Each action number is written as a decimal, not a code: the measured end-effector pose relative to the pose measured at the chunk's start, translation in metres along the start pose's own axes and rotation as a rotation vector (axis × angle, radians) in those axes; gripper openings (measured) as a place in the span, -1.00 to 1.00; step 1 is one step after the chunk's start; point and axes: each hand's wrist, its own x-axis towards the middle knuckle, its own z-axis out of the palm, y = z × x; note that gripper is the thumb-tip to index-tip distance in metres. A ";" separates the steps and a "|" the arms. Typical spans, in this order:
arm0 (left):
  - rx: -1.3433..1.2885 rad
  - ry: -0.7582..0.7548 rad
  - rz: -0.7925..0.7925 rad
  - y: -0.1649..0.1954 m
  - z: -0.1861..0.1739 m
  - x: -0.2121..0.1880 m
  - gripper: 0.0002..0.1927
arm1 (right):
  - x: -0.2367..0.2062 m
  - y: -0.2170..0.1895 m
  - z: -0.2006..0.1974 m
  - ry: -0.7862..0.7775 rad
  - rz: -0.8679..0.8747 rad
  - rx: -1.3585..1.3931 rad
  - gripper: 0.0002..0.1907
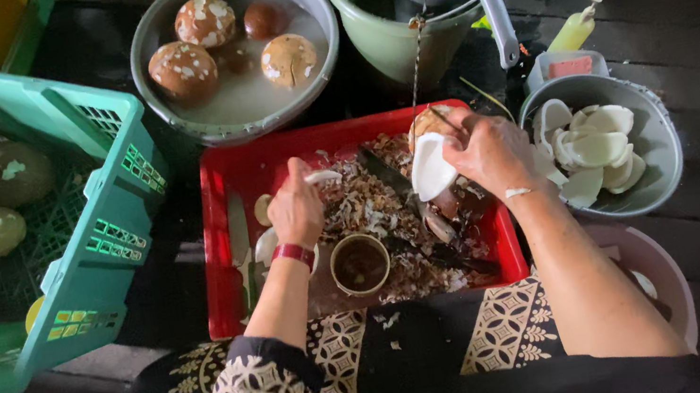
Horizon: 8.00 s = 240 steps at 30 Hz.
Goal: The person sits on the floor and uses a cleaver to crack open coconuts one at a time, prying the shells apart and pulling out the white coconut meat. The meat is placed in a bowl, empty shells are set aside in a side bowl, and whole coconuts are taken from a green crate.
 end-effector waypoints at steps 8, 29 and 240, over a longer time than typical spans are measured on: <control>-1.256 0.045 -0.529 0.000 -0.006 0.013 -0.40 | -0.002 -0.002 0.002 -0.127 0.012 -0.125 -0.68; -1.295 -0.106 -0.166 -0.011 -0.023 -0.006 -0.19 | -0.001 0.019 0.019 -0.131 0.046 0.081 -0.63; -1.523 -0.376 -0.259 0.090 -0.022 -0.059 -0.67 | -0.015 -0.032 0.015 -0.323 -0.073 0.015 -0.74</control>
